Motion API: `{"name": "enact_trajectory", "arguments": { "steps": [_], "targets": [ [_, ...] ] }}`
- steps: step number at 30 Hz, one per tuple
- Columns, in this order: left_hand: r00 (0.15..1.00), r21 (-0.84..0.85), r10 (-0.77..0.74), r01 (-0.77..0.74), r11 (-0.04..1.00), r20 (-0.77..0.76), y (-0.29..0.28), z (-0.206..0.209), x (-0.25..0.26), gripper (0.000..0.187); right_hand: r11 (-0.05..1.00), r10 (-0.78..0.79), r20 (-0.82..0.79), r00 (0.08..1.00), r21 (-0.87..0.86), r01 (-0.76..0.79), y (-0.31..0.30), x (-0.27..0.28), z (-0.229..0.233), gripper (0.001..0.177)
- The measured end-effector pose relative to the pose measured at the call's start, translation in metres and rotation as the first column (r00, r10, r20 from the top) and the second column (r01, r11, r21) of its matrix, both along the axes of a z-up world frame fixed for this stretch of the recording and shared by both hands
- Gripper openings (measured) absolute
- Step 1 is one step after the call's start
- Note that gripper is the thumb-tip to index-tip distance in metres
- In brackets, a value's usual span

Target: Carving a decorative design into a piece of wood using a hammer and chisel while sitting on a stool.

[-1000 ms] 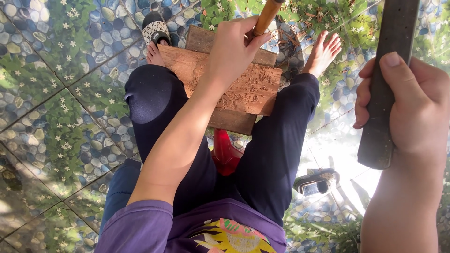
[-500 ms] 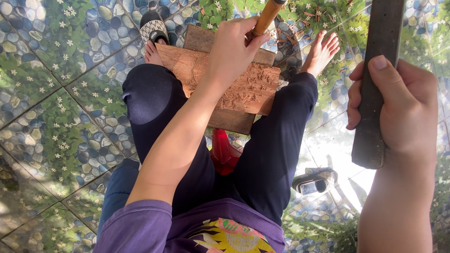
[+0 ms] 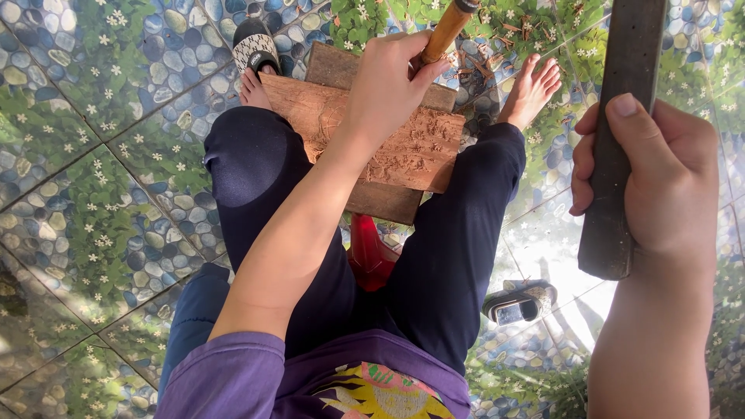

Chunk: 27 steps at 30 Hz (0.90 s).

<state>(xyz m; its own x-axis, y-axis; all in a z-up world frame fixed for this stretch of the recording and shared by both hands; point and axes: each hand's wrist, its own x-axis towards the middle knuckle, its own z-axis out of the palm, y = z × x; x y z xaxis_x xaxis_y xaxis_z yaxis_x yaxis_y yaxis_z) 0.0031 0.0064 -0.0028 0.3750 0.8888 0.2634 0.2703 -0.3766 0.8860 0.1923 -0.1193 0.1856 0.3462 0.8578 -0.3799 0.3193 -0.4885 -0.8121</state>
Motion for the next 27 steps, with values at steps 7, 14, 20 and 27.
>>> {"name": "enact_trajectory", "arguments": {
  "steps": [7, 14, 20, 27],
  "targets": [
    [1.0, -0.008, 0.004, -0.004, 1.0, -0.019, 0.0, 0.0, 0.001, 0.016, 1.0, -0.013, -0.001, 1.0, 0.006, 0.013, 0.001, -0.001, 0.0, 0.033],
    [0.999, -0.066, 0.015, -0.017, 0.998, -0.045, 0.0, 0.003, 0.003, 0.017, 1.0, -0.009, 0.0, 1.0, -0.003, 0.009, 0.001, 0.0, 0.003, 0.032],
    [0.998, -0.107, 0.03, -0.035, 0.994, -0.053, 0.0, 0.006, 0.004, 0.015, 0.996, 0.051, 0.019, 0.998, 0.066, -0.052, 0.001, -0.001, -0.007, 0.032],
    [0.991, -0.277, 0.09, -0.113, 0.954, -0.094, 0.004, 0.011, -0.003, 0.021, 0.941, 0.211, 0.01, 0.977, -0.271, -0.201, 0.033, -0.012, -0.011, 0.032]
  ]
}}
